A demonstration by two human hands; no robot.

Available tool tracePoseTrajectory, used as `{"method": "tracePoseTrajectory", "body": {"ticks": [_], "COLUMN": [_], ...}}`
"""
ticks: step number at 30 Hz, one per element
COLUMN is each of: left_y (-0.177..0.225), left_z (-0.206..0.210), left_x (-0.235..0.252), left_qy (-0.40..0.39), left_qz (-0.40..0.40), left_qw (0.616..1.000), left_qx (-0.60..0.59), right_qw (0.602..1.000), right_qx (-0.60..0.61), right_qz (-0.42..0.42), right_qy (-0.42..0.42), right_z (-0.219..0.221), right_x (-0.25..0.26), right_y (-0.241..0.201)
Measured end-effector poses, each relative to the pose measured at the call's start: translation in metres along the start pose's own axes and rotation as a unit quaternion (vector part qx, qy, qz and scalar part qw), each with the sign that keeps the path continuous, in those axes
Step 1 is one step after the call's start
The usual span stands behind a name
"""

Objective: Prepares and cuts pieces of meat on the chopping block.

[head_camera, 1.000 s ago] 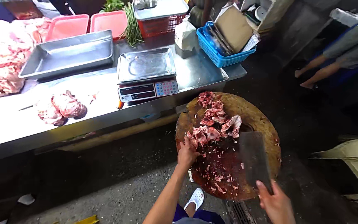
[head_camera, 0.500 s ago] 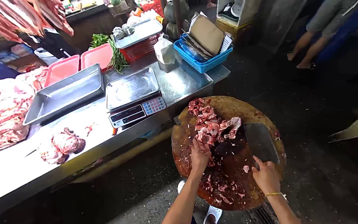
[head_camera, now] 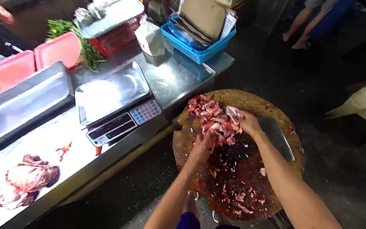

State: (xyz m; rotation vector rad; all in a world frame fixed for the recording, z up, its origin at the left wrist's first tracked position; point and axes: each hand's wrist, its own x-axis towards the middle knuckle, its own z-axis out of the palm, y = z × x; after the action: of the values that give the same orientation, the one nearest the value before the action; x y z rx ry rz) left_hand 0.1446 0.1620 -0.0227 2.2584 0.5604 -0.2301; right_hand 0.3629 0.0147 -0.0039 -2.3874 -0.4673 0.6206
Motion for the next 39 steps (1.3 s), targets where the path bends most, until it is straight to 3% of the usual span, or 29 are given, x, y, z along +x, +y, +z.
{"method": "tracePoseTrajectory", "body": {"ticks": [4,8,10,12,16,19,22,26,30,34,39], "left_y": [-0.019,-0.039,-0.034,-0.027,-0.020,-0.036,-0.052,-0.060,-0.060,-0.063,-0.074], "left_z": [-0.013,0.018,0.039,0.061,0.072,0.056,0.042,0.029,0.007,0.002,-0.003], "left_x": [0.018,-0.027,-0.040,-0.032,0.005,0.023,0.038,0.061,0.089,0.089,-0.009], "left_qy": [-0.015,0.164,0.193,0.224,0.303,0.270,0.237,0.227,0.189,0.189,0.245], "left_qz": [0.057,0.042,0.005,-0.001,0.040,0.096,0.166,0.226,0.252,0.260,0.093], "left_qw": [0.997,0.984,0.981,0.974,0.952,0.958,0.957,0.947,0.948,0.945,0.965], "left_qx": [0.051,0.051,0.026,0.022,0.003,-0.004,0.008,0.032,0.039,0.056,-0.017], "right_qw": [0.999,0.994,0.988,0.980,0.979,0.983,0.994,0.992,0.993,0.990,0.985], "right_qx": [0.009,-0.066,-0.053,-0.027,0.017,0.024,0.037,0.024,0.026,0.025,-0.075], "right_qz": [-0.021,0.012,0.024,-0.023,-0.104,-0.096,-0.054,-0.092,-0.098,-0.055,0.068], "right_qy": [0.043,0.084,0.144,0.196,0.175,0.155,0.082,0.086,0.062,0.130,0.138], "right_z": [-0.017,-0.027,-0.012,0.009,0.019,0.010,0.007,0.021,0.007,-0.021,-0.026], "right_x": [-0.033,-0.159,-0.208,-0.222,-0.143,-0.052,0.012,0.039,0.043,-0.027,-0.196], "right_y": [0.028,0.090,0.114,0.118,0.076,0.045,0.023,0.017,0.015,0.038,0.119]}}
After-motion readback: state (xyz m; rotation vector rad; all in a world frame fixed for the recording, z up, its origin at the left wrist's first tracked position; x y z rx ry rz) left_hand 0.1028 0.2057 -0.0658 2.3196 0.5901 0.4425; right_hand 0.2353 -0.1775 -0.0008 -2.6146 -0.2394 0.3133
